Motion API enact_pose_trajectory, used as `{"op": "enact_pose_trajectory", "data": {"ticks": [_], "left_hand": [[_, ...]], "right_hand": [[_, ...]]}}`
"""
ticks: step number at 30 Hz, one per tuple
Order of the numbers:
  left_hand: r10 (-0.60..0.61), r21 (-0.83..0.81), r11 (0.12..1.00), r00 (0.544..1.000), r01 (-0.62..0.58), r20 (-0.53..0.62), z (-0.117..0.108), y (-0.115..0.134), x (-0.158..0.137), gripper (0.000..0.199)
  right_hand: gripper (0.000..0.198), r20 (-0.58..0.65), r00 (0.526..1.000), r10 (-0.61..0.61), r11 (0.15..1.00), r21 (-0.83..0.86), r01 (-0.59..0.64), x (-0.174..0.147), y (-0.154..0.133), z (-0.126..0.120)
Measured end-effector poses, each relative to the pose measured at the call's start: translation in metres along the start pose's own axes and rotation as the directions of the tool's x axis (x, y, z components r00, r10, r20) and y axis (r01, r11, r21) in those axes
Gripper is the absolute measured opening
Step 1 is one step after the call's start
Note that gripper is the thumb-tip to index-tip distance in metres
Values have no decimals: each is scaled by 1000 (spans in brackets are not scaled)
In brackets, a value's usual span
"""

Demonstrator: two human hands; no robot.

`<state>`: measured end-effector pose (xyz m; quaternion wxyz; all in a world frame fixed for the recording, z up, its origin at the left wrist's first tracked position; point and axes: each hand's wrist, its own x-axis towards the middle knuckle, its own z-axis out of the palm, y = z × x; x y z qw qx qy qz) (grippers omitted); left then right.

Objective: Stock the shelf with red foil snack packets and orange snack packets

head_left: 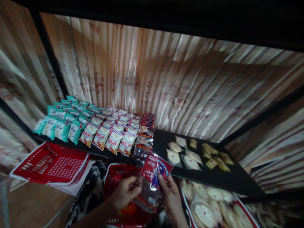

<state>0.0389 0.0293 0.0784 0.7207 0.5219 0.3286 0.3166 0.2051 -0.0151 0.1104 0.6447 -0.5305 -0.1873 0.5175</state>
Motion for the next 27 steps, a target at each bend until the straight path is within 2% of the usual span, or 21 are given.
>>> {"op": "enact_pose_trajectory", "data": {"ticks": [4, 8, 12, 16, 19, 22, 27], "left_hand": [[53, 3, 999, 995, -53, -80, 8, 7, 11, 28], [100, -21, 994, 979, -105, -179, 15, 13, 37, 24], [128, 27, 992, 933, -126, -337, 17, 18, 76, 38], [224, 174, 971, 881, -164, -418, 15, 32, 112, 47], [393, 359, 902, 798, -239, -456, 12, 43, 129, 46], [525, 543, 802, 730, -250, -438, 9, 43, 140, 42], [597, 715, 670, 717, -198, -360, 8, 29, 154, 40]], "right_hand": [[55, -5, 999, -50, 999, -8, 50, 18, -14, 3], [65, -23, 992, -123, 990, -78, 121, 46, -29, 9], [77, -19, 965, -262, 945, -206, 252, 84, -44, 19], [79, -20, 924, -381, 870, -345, 352, 126, -60, 34], [77, -5, 895, -446, 806, -437, 399, 159, -69, 46], [73, 20, 868, -496, 725, -540, 427, 189, -73, 54], [66, 67, 845, -531, 599, -675, 431, 219, -69, 59]]}}
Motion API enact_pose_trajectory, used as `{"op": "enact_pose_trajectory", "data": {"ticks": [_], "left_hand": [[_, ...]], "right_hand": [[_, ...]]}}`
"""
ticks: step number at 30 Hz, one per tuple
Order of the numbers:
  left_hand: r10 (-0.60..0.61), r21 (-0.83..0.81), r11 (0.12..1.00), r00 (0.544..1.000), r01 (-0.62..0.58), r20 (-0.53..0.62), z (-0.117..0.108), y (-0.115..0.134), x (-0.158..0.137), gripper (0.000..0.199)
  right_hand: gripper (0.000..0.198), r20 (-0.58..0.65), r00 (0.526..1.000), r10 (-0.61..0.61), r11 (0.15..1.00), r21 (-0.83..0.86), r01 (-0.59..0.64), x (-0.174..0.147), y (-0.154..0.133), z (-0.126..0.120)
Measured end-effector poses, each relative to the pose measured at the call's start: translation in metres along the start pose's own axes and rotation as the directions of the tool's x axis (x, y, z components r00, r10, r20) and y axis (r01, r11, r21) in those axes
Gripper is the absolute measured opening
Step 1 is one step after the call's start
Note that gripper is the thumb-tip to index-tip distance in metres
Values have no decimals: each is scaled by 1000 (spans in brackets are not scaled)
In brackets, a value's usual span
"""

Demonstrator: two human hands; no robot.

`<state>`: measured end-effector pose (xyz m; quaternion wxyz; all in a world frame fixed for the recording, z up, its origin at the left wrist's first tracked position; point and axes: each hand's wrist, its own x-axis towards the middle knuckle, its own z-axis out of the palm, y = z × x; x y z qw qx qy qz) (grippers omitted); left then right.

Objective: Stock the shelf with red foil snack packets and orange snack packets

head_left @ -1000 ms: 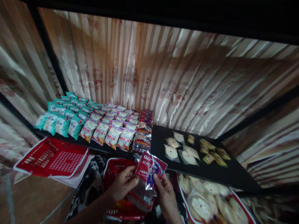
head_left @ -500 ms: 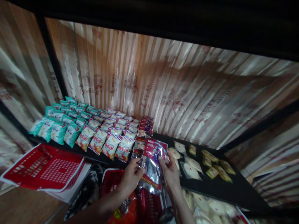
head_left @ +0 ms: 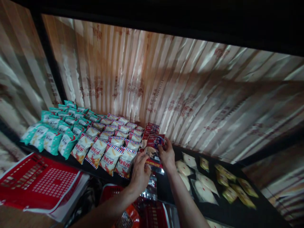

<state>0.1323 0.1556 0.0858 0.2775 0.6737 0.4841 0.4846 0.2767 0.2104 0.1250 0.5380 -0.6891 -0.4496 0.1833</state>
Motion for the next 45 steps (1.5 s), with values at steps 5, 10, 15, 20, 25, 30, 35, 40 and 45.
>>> {"op": "enact_pose_trajectory", "data": {"ticks": [5, 10, 15, 20, 25, 30, 35, 40, 45], "left_hand": [[18, 95, 995, 999, -22, 39, 9, -7, 0, 45], [7, 178, 984, 998, -18, 63, 6, -6, 3, 45], [1, 276, 960, 990, -40, 140, 2, 0, 2, 45], [-17, 387, 918, 968, -83, 249, -4, 9, 4, 51], [-23, 454, 886, 970, -93, 242, -5, 13, 8, 48], [-27, 469, 878, 970, -93, 242, -3, 12, 8, 47], [-33, 460, 883, 965, -94, 261, -4, 13, 11, 48], [-73, 451, 890, 955, -67, 287, -4, 16, 13, 48], [-91, 451, 891, 952, -54, 293, -2, 15, 12, 49]], "right_hand": [[62, 17, 999, -44, 980, -196, 46, 4, -2, 4], [43, 89, 992, -88, 876, -467, 119, 7, -8, 7], [41, 137, 972, -189, 773, -590, 234, 4, -2, 12], [43, 142, 966, -215, 735, -628, 256, 2, 3, 14], [44, 142, 964, -225, 697, -668, 261, 2, 1, 15], [45, 136, 966, -221, 652, -716, 250, -1, 1, 17], [41, 151, 937, -314, 584, -748, 316, -4, -4, 20], [37, 363, 882, -300, 538, -699, 470, -4, -20, 31], [40, 468, 861, -201, 520, -694, 498, 6, -24, 47]]}}
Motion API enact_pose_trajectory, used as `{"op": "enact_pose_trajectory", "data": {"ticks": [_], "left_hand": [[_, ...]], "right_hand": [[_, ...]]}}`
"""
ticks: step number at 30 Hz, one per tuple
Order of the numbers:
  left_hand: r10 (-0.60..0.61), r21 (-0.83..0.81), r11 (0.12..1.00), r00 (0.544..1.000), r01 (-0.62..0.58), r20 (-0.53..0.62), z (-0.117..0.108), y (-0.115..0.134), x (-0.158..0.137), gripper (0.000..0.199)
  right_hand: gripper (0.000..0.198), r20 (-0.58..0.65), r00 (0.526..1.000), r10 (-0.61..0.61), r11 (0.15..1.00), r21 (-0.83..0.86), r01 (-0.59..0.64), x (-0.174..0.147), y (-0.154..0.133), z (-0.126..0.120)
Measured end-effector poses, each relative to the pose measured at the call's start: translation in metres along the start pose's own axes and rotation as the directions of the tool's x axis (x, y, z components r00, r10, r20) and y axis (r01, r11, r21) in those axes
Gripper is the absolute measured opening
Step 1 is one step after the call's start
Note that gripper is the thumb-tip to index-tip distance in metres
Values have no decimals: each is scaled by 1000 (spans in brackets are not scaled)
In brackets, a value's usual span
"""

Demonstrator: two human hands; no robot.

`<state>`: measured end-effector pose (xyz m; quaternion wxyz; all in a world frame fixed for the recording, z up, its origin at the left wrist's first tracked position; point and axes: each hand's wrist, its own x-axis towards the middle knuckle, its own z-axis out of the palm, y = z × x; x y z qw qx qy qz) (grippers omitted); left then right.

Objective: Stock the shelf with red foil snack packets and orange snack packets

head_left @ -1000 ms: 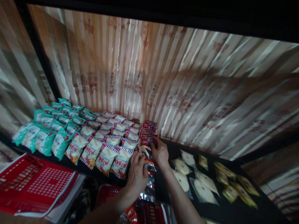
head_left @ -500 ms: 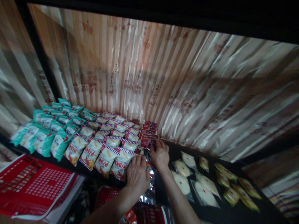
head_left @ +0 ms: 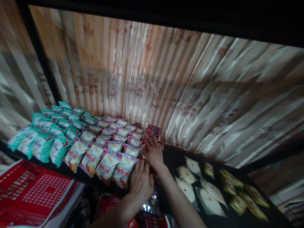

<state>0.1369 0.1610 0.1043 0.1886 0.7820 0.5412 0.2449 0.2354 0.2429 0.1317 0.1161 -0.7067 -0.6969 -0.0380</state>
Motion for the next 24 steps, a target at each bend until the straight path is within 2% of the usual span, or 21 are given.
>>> {"op": "enact_pose_trajectory", "data": {"ticks": [3, 7, 11, 24], "left_hand": [[8, -6, 1000, 1000, -9, -19, 6, -2, 0, 50], [24, -11, 1000, 1000, -24, -18, 14, -4, 0, 52], [32, -6, 999, 999, -32, -27, 19, -6, 0, 53], [-6, 32, 999, 1000, 6, -5, 9, -2, -1, 51]], "right_hand": [[40, 10, 1000, 28, 999, -30, -27, 5, 2, 8], [41, -27, 996, 87, 995, -51, -88, 3, 6, 16], [40, -55, 994, 97, 993, -57, -100, 1, 9, 20], [43, -37, 994, 101, 995, -5, -101, 2, 6, 17]]}}
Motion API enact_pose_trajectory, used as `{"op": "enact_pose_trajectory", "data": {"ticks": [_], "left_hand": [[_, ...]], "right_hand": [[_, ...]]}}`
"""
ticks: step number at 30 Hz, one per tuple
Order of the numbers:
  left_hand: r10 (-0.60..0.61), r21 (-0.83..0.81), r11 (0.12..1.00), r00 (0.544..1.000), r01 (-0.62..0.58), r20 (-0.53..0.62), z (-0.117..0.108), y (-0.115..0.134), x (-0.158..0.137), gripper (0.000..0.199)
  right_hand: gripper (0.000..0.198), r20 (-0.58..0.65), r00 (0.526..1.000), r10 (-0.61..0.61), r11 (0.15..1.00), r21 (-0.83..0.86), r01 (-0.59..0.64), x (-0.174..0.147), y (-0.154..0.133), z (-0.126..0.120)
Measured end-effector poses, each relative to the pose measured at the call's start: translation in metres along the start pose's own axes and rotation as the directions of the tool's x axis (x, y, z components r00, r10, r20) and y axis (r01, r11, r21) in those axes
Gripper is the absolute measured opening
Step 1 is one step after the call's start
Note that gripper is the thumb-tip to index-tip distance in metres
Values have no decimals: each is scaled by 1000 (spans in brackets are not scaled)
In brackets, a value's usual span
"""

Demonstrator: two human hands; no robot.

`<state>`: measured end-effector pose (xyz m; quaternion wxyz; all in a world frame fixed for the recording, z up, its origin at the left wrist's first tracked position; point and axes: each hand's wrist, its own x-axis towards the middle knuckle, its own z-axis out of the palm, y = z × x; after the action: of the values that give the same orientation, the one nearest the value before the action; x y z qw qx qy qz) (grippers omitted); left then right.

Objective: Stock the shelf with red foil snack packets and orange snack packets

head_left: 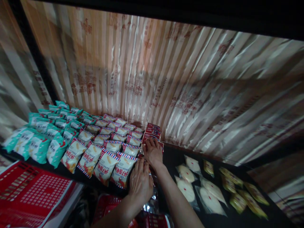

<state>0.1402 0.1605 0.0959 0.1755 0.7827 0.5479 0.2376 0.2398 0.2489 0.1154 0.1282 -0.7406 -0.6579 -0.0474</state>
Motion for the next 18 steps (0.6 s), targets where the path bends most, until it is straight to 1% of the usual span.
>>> {"op": "enact_pose_trajectory", "data": {"ticks": [2, 5, 9, 12, 15, 17, 18], "left_hand": [[9, 15, 1000, 1000, -9, 0, -2, 0, 0, 50], [24, 38, 999, 999, -23, -41, -3, -1, 0, 49], [49, 43, 998, 992, -44, -113, -4, -2, -2, 47], [82, 29, 996, 987, -79, -137, -4, -2, -7, 48], [128, 11, 992, 976, -128, -177, -6, -3, -13, 46], [189, -29, 979, 956, -200, -225, -8, -5, -22, 41], [230, -66, 965, 942, -253, -246, -9, -8, -29, 39]], "right_hand": [[44, -11, 1000, -12, 1000, 8, 12, 1, 0, -1], [43, -66, 996, -60, 998, 33, 62, 1, 0, -3], [36, -180, 978, -103, 985, 115, 125, -4, 4, -8], [35, -297, 949, -105, 963, 209, 172, -14, 9, -15], [35, -424, 903, -66, 915, 334, 224, -35, 16, -23], [35, -480, 877, 7, 875, 427, 227, -58, 22, -29], [35, -495, 867, 66, 853, 479, 208, -73, 24, -30]]}}
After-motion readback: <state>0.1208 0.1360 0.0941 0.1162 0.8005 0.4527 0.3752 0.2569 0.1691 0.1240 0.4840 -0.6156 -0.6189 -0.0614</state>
